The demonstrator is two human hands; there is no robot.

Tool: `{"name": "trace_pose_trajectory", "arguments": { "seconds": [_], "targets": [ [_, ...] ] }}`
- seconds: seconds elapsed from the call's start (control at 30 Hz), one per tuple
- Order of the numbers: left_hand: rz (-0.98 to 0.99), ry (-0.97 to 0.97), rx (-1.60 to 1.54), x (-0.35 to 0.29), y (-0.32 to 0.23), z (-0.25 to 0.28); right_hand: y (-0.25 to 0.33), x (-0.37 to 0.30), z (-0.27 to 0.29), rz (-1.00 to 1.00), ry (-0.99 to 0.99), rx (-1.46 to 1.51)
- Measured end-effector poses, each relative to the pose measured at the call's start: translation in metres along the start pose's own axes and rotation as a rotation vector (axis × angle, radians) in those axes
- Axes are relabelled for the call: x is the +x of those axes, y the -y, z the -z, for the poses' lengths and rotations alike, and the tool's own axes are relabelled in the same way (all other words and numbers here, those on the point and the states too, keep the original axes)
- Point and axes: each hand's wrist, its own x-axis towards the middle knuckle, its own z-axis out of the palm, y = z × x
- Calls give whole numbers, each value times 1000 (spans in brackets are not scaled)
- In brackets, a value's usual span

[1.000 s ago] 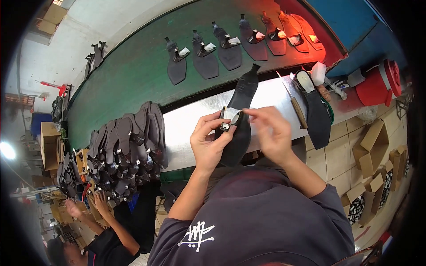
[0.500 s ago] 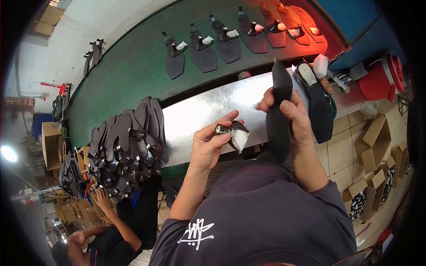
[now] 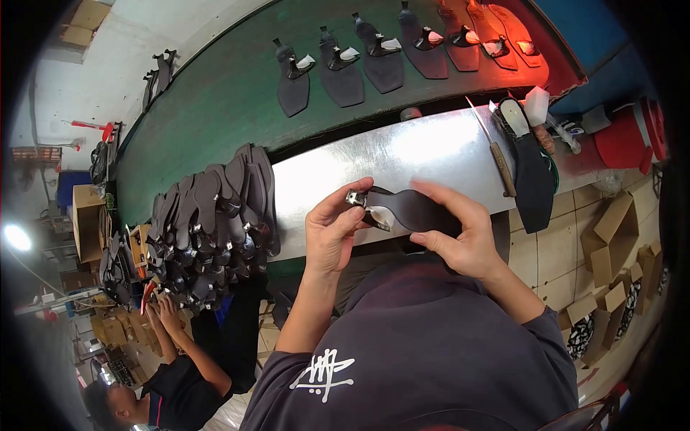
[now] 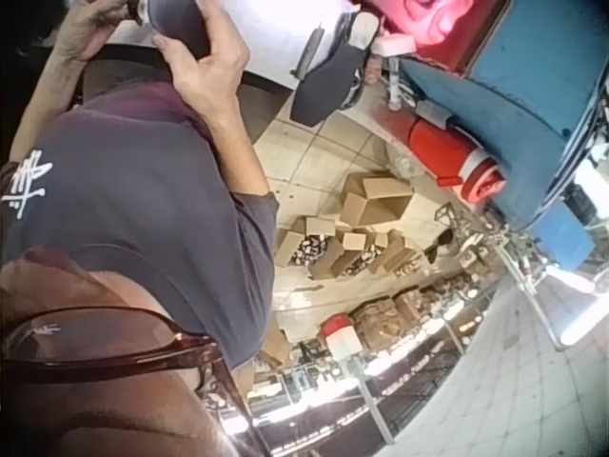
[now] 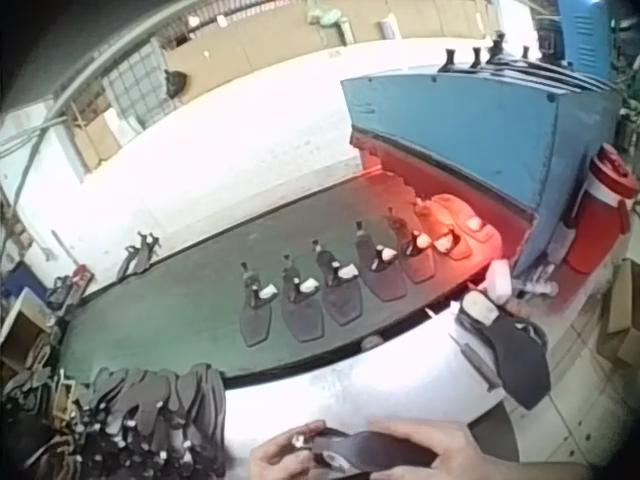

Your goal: The person is assembling and finishing components of a shoe at a manufacturing station.

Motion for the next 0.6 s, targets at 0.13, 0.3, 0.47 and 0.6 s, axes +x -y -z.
{"name": "trace_pose_trajectory", "arguments": {
  "seconds": [0.13, 0.3, 0.47, 0.6],
  "targets": [
    [0, -6, -9, -2, -2, -5, 0, -2, -3, 52, 15, -49],
    [14, 5, -12, -2, -1, -6, -11, -3, -6, 112, -25, -25],
    [37, 2, -5, -3, -1, -8, -13, -3, -7, 95, -30, -4],
    [46, 4, -7, -3, -1, -9, -16, -4, -6, 86, -27, -7]
  ]
}}
